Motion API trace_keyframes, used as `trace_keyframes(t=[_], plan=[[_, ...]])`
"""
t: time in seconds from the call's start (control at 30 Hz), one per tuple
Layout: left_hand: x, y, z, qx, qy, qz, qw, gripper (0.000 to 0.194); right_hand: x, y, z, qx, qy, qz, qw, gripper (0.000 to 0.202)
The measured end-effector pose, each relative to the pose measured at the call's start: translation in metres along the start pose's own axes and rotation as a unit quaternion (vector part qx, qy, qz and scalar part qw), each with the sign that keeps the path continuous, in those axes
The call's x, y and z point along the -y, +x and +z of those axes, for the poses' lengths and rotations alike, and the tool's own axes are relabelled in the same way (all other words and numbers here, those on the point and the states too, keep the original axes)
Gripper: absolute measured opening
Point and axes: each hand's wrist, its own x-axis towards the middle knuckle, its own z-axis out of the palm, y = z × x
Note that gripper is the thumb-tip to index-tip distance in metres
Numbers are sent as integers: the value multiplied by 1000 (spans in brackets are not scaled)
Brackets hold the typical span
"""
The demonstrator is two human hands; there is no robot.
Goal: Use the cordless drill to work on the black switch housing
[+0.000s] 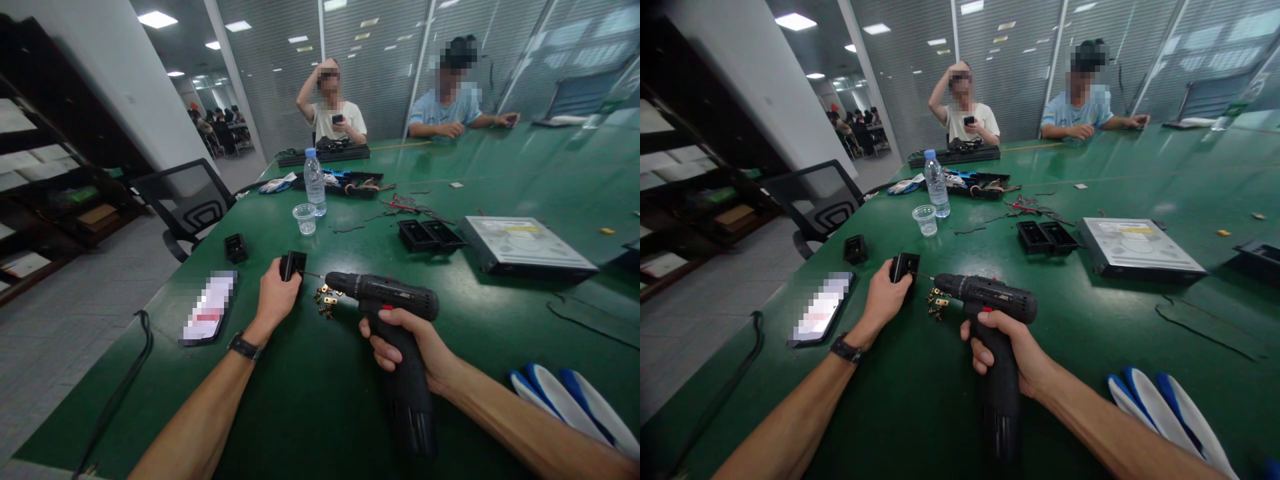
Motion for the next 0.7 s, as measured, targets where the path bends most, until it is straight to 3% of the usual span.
trace_keyframes(t=[0.7], plan=[[0, 1, 1, 3, 0, 6, 1000, 30, 2, -2, 1, 3, -5, 0, 1000, 38]])
